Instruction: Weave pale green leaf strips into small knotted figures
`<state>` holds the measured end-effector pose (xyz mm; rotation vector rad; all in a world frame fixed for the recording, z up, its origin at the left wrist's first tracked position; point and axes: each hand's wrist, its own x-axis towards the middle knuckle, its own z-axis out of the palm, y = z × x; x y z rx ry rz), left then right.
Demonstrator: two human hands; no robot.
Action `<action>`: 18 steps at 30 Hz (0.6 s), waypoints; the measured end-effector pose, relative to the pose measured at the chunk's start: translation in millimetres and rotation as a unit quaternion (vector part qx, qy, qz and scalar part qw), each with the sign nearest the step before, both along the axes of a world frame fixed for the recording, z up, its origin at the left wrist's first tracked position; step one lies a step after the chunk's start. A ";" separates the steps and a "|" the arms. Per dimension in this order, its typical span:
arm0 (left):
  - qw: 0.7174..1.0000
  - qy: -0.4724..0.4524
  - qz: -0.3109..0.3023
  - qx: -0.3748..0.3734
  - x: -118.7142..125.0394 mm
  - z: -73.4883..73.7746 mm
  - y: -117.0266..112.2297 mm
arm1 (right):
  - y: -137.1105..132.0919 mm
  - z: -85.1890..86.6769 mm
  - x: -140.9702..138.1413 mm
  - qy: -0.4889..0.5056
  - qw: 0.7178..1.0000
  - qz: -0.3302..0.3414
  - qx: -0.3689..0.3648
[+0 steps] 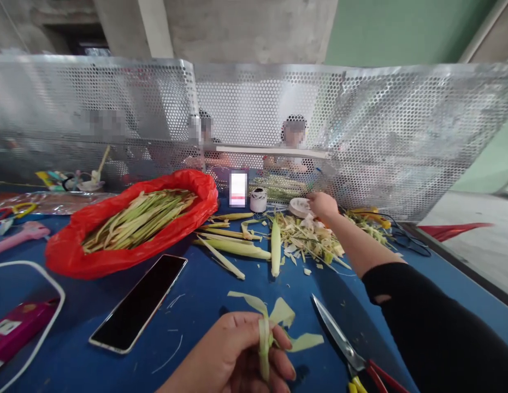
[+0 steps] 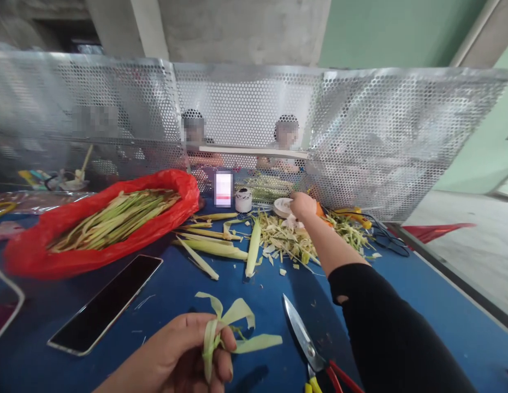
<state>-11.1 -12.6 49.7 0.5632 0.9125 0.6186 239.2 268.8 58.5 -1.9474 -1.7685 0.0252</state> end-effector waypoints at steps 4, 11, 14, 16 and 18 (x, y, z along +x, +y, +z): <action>0.999 0.004 0.026 0.029 2.1 -0.8 -1.7 | -47.7 14.9 -0.5 0.019 0.997 0.018 0.066; 0.994 0.025 0.029 0.102 4.0 0.4 -2.8 | -206.6 20.5 -21.9 0.135 0.934 0.330 -0.008; 0.990 0.032 0.007 0.137 3.7 0.4 -1.7 | -247.9 8.4 -35.0 0.179 0.914 0.360 -0.054; 0.988 0.037 -0.016 0.152 3.4 -0.5 -1.2 | -257.8 -0.5 -41.5 0.199 0.896 0.391 -0.076; 0.986 0.045 -0.024 0.160 3.2 -2.5 -0.2 | -260.4 -6.8 -44.7 0.221 0.892 0.387 -0.082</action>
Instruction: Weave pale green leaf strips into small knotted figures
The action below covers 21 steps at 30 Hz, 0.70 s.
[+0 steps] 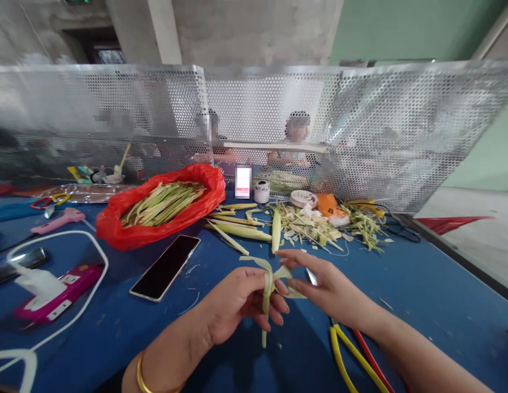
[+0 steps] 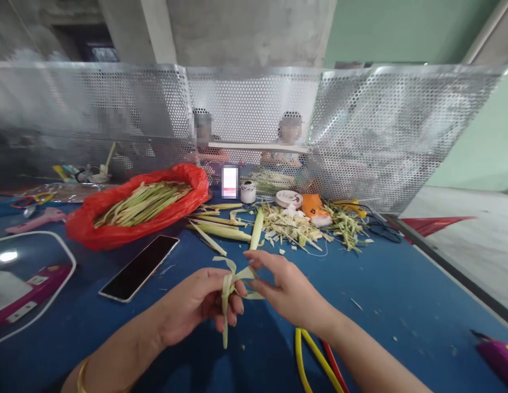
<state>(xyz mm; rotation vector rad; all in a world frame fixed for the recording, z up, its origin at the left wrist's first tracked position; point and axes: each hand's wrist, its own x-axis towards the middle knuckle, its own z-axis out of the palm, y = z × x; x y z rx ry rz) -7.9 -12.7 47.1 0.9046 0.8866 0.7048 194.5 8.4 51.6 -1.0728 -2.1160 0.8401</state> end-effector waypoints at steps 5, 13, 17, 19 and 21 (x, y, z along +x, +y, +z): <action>0.999 0.032 0.014 0.007 -0.8 -8.8 4.8 | -7.3 1.1 3.7 0.082 0.995 -0.011 -0.058; 0.999 0.039 -0.003 -0.005 3.8 -12.5 6.2 | -13.6 -1.9 0.8 0.342 0.877 0.077 -0.329; 0.999 0.037 -0.021 -0.032 11.9 -10.5 8.4 | -14.5 -2.5 -1.7 0.309 0.923 0.013 -0.228; 0.998 0.035 -0.020 -0.050 15.3 -10.8 9.7 | -15.8 -2.0 -1.2 0.269 0.956 -0.029 -0.112; 0.997 0.035 -0.014 -0.064 17.2 -12.5 10.5 | -16.8 -3.2 -0.3 0.275 0.959 -0.060 -0.039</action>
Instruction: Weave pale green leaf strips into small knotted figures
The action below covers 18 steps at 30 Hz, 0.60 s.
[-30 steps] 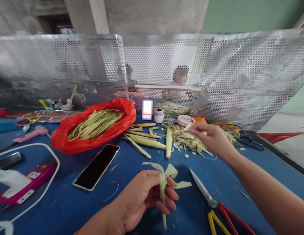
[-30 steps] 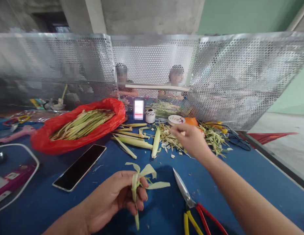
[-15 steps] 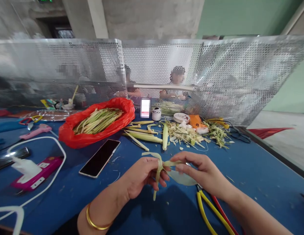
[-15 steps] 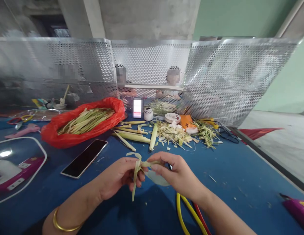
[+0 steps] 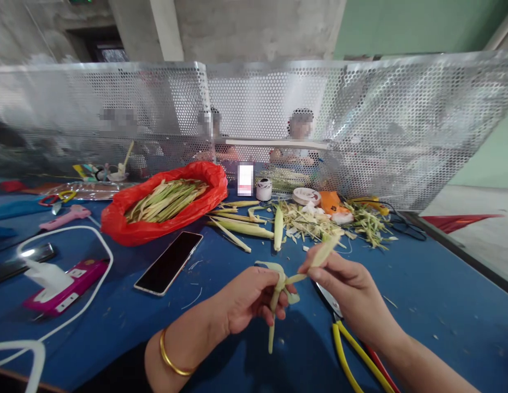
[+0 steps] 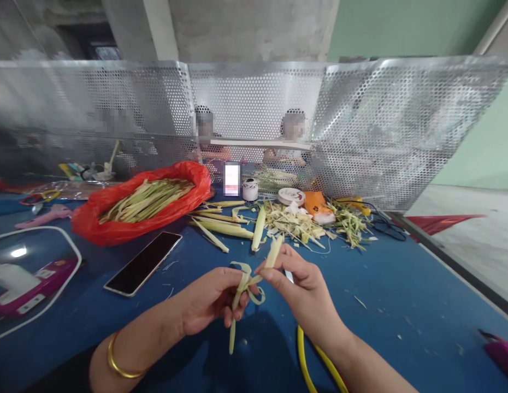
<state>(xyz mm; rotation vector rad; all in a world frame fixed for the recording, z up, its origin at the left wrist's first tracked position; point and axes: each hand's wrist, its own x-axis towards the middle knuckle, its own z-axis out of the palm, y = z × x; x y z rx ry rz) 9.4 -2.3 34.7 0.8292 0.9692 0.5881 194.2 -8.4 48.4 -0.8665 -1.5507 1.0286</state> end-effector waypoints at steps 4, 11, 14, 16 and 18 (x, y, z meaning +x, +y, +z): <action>1.000 0.006 0.000 -0.014 0.1 -5.0 -0.8 | -0.9 -5.8 -0.1 0.126 0.991 -0.002 -0.053; 0.998 -0.040 -0.026 -0.037 -5.4 -6.9 -3.3 | -0.1 -2.2 0.0 -0.056 0.993 -0.004 -0.103; 0.997 -0.061 -0.020 -0.035 -7.0 -5.7 -3.6 | -2.0 0.3 1.9 -0.166 0.983 0.007 -0.077; 0.997 -0.069 -0.019 -0.035 -7.4 -4.8 -3.5 | -3.6 1.6 3.0 -0.227 0.973 0.007 -0.046; 0.996 -0.073 -0.021 -0.038 -7.4 -4.3 -3.2 | -4.4 3.0 3.7 -0.275 0.961 0.007 -0.031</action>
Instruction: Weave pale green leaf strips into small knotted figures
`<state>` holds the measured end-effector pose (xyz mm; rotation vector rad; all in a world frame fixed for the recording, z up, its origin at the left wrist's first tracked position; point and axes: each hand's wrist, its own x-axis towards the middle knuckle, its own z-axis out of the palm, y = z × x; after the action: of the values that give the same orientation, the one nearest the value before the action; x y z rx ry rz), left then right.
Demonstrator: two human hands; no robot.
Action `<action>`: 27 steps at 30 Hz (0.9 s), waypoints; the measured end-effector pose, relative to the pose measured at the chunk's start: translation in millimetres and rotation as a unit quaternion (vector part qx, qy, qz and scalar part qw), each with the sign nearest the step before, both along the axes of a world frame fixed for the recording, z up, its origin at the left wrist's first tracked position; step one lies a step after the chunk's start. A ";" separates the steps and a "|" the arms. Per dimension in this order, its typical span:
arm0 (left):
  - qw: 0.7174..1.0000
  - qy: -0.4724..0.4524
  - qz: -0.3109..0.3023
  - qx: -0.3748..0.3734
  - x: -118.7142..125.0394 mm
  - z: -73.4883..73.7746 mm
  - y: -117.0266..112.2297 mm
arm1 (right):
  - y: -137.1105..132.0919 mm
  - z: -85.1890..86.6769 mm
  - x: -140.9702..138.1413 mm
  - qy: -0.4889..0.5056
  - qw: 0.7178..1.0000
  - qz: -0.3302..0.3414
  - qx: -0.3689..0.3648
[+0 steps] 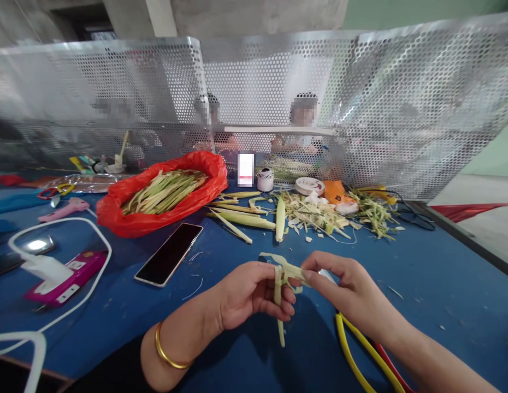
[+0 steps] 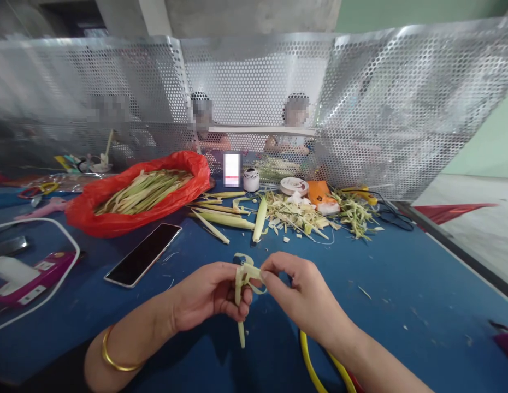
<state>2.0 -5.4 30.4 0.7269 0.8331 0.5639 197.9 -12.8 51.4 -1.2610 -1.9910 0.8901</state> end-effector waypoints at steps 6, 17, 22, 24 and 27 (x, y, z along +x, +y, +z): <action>0.999 -0.036 -0.020 -0.031 -1.1 -3.8 2.1 | 3.4 1.3 2.1 -0.023 0.999 0.028 -0.015; 0.998 -0.037 -0.016 -0.045 -1.4 -4.2 1.9 | 5.2 -1.5 3.9 -0.017 0.999 0.017 -0.049; 0.998 -0.042 -0.015 -0.047 -0.8 -6.1 1.7 | 6.1 -4.7 4.6 -0.027 0.998 0.022 -0.044; 0.998 -0.043 -0.014 -0.044 -0.6 -6.3 1.4 | 5.6 -5.3 4.6 -0.027 0.999 0.023 -0.035; 0.999 -0.035 -0.009 -0.039 -0.5 -6.0 0.7 | 4.9 -5.5 4.2 -0.031 0.999 0.014 -0.028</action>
<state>1.4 -4.7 24.4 0.6400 0.7774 0.5347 202.1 -8.0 45.9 -1.3091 -2.0499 0.9377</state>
